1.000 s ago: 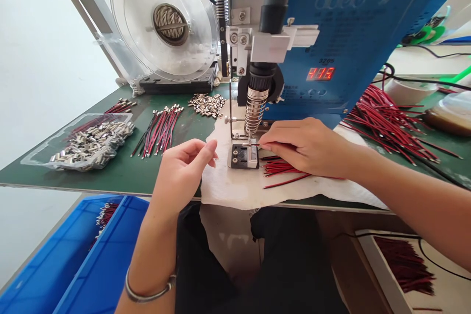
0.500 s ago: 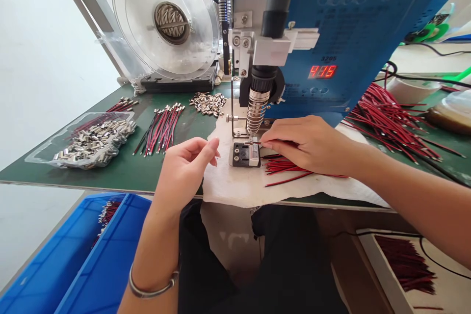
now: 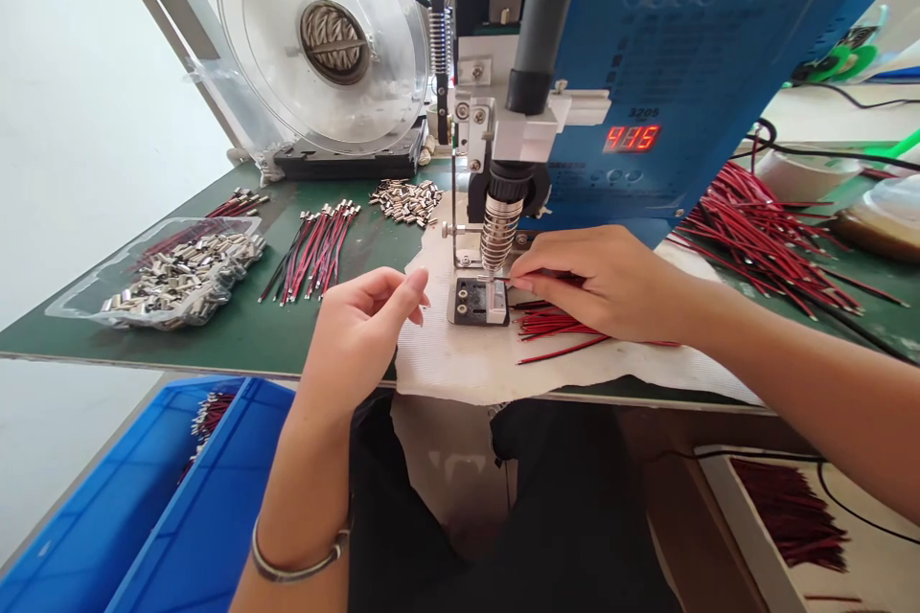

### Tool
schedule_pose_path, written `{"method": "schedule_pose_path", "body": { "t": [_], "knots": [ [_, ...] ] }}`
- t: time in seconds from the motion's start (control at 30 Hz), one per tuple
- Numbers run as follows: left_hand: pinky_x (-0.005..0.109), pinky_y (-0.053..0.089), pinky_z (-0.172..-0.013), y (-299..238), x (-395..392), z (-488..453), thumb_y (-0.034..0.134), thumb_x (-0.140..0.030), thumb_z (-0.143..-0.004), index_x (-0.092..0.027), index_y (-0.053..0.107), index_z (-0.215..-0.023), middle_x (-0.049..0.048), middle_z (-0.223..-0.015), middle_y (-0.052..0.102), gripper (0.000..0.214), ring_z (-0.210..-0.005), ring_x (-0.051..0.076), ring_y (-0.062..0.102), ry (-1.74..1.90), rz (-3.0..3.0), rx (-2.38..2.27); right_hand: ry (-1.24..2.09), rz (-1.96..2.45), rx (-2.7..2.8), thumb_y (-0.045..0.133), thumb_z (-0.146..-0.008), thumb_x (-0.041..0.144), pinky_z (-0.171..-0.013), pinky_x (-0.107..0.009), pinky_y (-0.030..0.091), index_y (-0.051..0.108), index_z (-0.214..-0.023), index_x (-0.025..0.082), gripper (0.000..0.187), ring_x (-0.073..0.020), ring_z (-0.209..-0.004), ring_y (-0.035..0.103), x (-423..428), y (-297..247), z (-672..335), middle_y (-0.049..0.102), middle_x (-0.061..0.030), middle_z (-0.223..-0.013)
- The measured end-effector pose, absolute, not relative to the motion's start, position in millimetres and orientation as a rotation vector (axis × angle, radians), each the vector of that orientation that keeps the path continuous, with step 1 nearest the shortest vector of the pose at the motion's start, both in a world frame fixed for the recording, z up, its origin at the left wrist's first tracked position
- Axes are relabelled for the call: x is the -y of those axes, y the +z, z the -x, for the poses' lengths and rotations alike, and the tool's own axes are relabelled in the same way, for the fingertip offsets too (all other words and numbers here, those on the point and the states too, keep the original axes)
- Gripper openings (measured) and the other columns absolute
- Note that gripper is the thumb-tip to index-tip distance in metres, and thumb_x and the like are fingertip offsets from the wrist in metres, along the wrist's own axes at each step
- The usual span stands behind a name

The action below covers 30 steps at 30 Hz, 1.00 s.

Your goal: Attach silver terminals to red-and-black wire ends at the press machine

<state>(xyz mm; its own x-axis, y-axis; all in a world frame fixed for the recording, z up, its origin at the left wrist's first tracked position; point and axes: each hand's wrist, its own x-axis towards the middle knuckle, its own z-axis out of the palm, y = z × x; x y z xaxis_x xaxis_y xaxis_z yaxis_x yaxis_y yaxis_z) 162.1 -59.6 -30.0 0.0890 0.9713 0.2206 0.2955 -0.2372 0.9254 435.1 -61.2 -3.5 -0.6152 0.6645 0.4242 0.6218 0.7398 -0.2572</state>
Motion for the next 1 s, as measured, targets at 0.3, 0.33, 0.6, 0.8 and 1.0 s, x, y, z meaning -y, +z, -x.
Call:
{"method": "schedule_pose_path", "body": {
  "t": [0.3, 0.33, 0.6, 0.8, 1.0],
  "knots": [
    [0.03, 0.037, -0.057, -30.6, 61.0, -160.9, 0.075, -0.033, -0.094, -0.022, 0.075, -0.064, 0.0007, -0.062, 0.066, 0.032, -0.052, 0.011, 0.045, 1.187, -1.628, -1.272, 0.15, 1.004, 2.422, 0.052, -0.111, 0.03, -0.069, -0.036, 0.05, 0.079, -0.1, 0.025, 0.03, -0.022, -0.071, 0.068, 61.8, -4.4, -434.3, 0.078, -0.0055, -0.087],
    [0.03, 0.037, -0.057, -30.9, 60.8, -161.1, 0.075, -0.033, -0.094, -0.022, 0.075, -0.065, 0.0005, -0.062, 0.066, 0.031, -0.053, 0.011, 0.045, 1.186, -1.626, -1.272, 0.148, 1.001, 2.424, 0.052, -0.111, 0.03, -0.069, -0.036, 0.05, 0.078, -0.1, 0.024, 0.03, -0.022, -0.072, 0.068, 61.7, -4.4, -434.3, 0.078, -0.0055, -0.087],
    [0.029, 0.039, -0.059, -30.7, 61.1, -161.3, 0.075, -0.033, -0.096, -0.022, 0.075, -0.065, -0.0007, -0.062, 0.066, 0.033, -0.053, 0.01, 0.043, 1.179, -1.624, -1.27, 0.137, 0.986, 2.441, 0.051, -0.112, 0.029, -0.07, -0.037, 0.05, 0.078, -0.101, 0.023, 0.03, -0.0232, -0.072, 0.067, 61.8, -4.5, -434.5, 0.079, -0.0065, -0.089],
    [0.029, 0.039, -0.059, -29.8, 61.2, -161.4, 0.075, -0.032, -0.095, -0.022, 0.074, -0.064, -0.0008, -0.062, 0.065, 0.032, -0.052, 0.01, 0.043, 1.184, -1.632, -1.276, 0.127, 0.998, 2.445, 0.051, -0.113, 0.028, -0.074, -0.037, 0.051, 0.079, -0.103, 0.024, 0.03, -0.0234, -0.075, 0.069, 62.0, -4.7, -435.1, 0.079, -0.0066, -0.092],
    [0.029, 0.036, -0.057, -30.4, 60.1, -160.9, 0.073, -0.031, -0.095, -0.022, 0.074, -0.064, -0.0013, -0.062, 0.065, 0.032, -0.052, 0.01, 0.04, 1.168, -1.663, -1.298, 0.08, 0.97, 2.433, 0.053, -0.113, 0.027, -0.073, -0.034, 0.05, 0.079, -0.103, 0.021, 0.029, -0.0208, -0.072, 0.068, 62.3, -6.6, -435.3, 0.079, -0.0057, -0.088]
  ]
}}
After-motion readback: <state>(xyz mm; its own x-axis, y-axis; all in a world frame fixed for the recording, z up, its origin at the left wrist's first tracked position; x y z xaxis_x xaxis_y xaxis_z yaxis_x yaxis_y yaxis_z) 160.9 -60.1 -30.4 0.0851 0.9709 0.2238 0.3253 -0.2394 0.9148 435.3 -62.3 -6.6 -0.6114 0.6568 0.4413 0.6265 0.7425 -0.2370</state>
